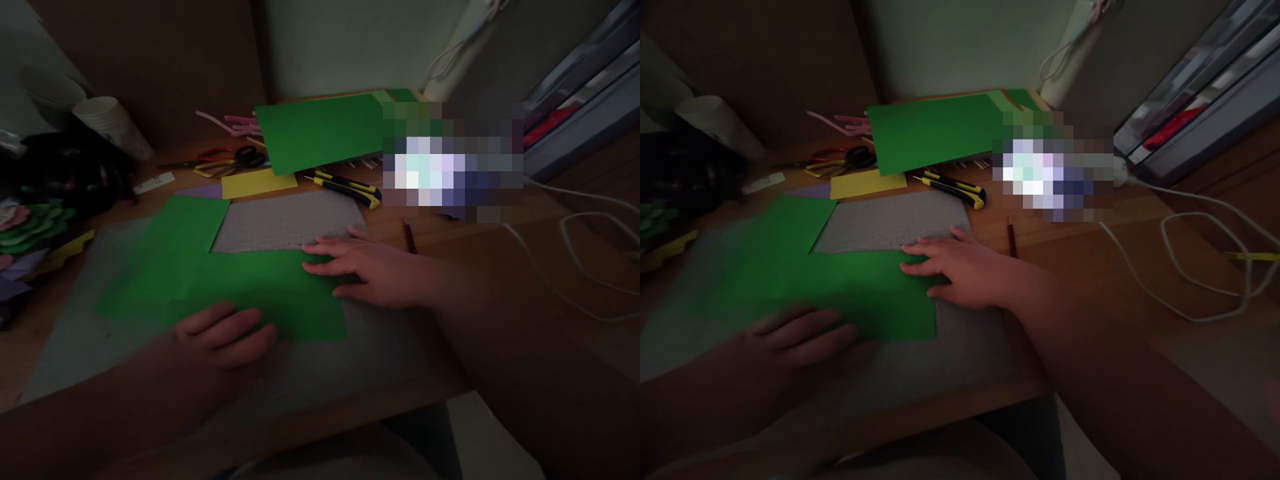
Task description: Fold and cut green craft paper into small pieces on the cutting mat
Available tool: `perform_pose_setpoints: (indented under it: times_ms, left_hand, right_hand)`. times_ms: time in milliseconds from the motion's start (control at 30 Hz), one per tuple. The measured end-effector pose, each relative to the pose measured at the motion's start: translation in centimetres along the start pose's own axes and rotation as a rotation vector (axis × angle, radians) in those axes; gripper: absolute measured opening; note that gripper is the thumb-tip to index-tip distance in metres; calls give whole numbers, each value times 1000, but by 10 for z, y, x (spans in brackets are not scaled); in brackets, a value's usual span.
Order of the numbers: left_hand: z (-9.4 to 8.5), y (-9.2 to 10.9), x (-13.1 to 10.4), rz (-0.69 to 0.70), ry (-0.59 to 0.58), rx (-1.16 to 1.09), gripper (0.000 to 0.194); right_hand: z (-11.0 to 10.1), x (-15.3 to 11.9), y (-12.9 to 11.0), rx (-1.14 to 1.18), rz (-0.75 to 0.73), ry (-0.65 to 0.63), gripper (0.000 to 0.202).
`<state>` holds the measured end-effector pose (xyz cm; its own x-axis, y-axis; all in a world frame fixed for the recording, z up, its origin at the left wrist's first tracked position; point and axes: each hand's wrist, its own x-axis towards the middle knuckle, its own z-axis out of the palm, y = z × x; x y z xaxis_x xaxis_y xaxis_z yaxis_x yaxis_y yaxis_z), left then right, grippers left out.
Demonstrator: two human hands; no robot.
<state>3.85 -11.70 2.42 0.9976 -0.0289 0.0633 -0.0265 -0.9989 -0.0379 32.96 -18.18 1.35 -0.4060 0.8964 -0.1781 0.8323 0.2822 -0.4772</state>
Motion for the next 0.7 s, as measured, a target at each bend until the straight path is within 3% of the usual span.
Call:
perform_pose_setpoints:
  times_ms: [133, 433, 600, 700]
  left_hand:
    - [-8, -5, -8, 37, -36, 36, 33]
    - [-14, -13, -33, -103, -52, 40, 29]
    - [-22, -25, -44, 38, -88, 178, 29]
    - [-25, -25, -49, 15, -53, 193, 29]
  right_hand:
    - [0, 0, 0, -9, -7, 2, 54]
    - [0, -1, 1, -23, -28, 0, 53]
    - [0, -1, 2, -30, -36, 0, 52]
    - [0, -1, 2, -37, -38, -7, 51]
